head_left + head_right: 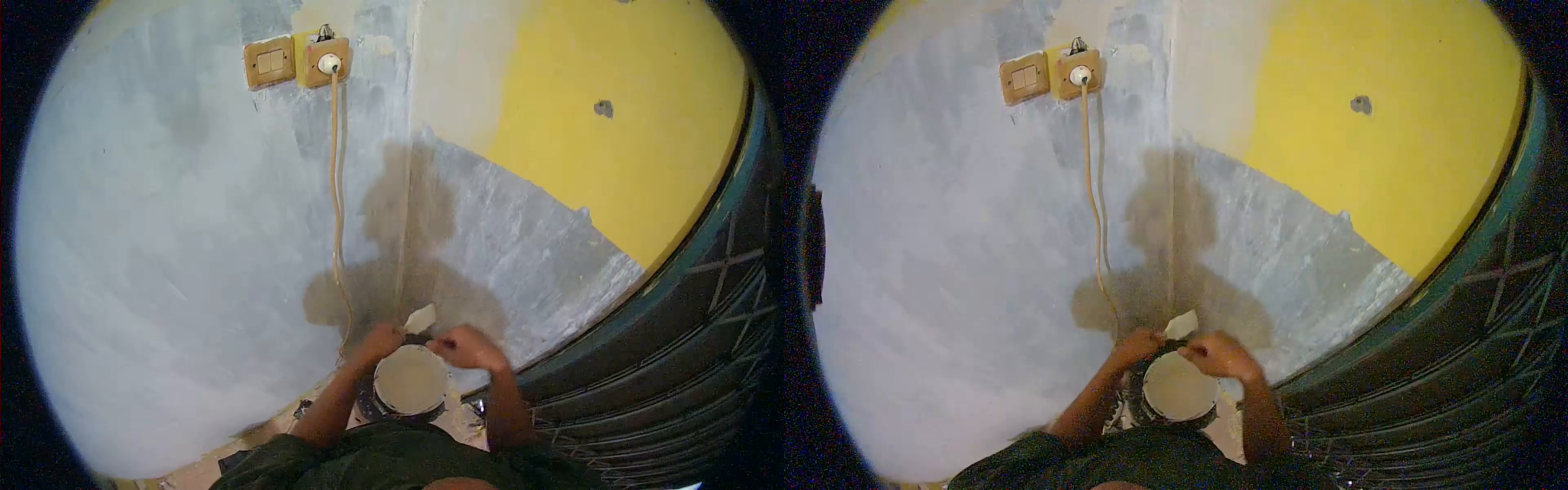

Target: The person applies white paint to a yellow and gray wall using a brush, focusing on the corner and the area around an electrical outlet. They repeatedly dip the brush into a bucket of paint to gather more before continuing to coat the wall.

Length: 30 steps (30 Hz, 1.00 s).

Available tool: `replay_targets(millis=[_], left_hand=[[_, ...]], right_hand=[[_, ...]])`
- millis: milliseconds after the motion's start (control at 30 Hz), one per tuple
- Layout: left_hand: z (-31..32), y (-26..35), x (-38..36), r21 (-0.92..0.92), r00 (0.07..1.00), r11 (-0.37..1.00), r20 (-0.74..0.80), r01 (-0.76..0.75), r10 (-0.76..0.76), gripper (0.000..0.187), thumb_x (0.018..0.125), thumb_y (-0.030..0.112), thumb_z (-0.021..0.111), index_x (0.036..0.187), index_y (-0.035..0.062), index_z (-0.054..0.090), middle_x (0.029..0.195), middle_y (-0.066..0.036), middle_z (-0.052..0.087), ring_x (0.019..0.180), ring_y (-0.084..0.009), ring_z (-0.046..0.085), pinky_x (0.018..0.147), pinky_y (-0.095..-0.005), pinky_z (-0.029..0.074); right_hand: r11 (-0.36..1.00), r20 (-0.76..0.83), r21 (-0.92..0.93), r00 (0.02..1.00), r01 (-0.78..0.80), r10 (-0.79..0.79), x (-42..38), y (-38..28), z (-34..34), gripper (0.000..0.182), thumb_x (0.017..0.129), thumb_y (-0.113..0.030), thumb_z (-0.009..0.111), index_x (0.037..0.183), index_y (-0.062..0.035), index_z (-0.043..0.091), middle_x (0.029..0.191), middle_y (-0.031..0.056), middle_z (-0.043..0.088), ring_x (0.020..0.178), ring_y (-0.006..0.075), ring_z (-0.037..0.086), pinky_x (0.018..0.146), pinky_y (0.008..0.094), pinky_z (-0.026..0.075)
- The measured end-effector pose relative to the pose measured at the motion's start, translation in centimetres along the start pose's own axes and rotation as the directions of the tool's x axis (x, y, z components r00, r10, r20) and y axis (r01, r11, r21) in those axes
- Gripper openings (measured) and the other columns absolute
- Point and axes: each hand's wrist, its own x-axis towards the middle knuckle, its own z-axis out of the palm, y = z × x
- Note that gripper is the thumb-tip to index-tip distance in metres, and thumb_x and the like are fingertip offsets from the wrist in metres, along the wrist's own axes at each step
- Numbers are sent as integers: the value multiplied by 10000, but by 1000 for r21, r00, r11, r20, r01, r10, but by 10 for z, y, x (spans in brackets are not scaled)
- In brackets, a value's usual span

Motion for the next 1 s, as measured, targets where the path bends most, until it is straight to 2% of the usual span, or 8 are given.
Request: replay_targets(millis=[167,267,367,500,600,700,767,1000], left_hand=[[66,-141,3,-353,917,922,293,-158,270,313,750,244,648,958,10,664,733,-153,642,718,-339,636,709,-420,500],[82,-147,-26,-247,957,963,235,-111,171,299,759,225,647,947,-8,644,844,-190,629,824,-331,619,730,-425,487],[93,-118,-77,-148,962,988,274,44,-1,297,805,225,607,935,-42,606,934,-247,609,909,-353,595,764,-430,470],[101,-111,-101,194,888,920,388,-340,246,339,897,263,496,951,-62,580,932,-267,604,885,-389,591,769,-427,463],[114,-116,-121,-373,976,914,195,161,-92,415,955,307,375,952,-53,580,945,-294,590,897,-433,578,778,-456,444],[113,-120,-132,-191,973,981,219,-28,71,491,992,400,333,1069,-27,563,994,-241,606,923,-357,604,811,-443,462],[110,-103,-144,-464,867,771,447,436,-221,507,1003,416,326,1172,-21,520,999,-170,615,911,-271,614,784,-399,483],[119,-133,-158,-331,888,896,441,297,-131,480,1011,368,340,1247,-28,471,995,-130,621,846,-195,614,713,-301,501]], right_hand=[[740,190,404,840,-538,508,-30,127,244,459,922,-432,525,1005,16,581,780,111,633,607,181,596,569,361,498],[160,360,836,745,-525,562,-44,78,260,353,928,-313,492,988,12,614,730,202,617,679,336,616,631,458,483],[-7,372,901,765,-433,526,-38,53,274,455,970,-450,434,1145,-42,535,894,105,614,664,205,615,533,351,485],[-6,270,935,701,-354,660,-30,35,303,418,986,-396,397,1104,-38,579,914,84,619,790,185,595,667,357,481],[-24,191,969,690,-244,698,-34,39,333,388,986,-362,390,1098,-48,588,937,66,617,838,178,584,732,333,475],[62,-64,998,669,26,740,-42,34,360,338,976,-351,412,1083,-83,588,940,19,600,832,154,564,729,299,464],[-182,215,976,652,-118,727,-57,-27,296,313,966,-333,435,1075,-88,596,941,9,592,866,137,546,734,300,452],[-23,63,997,675,-68,735,-70,25,373,264,965,-283,455,1026,-69,596,876,14,594,775,148,554,685,301,453]])
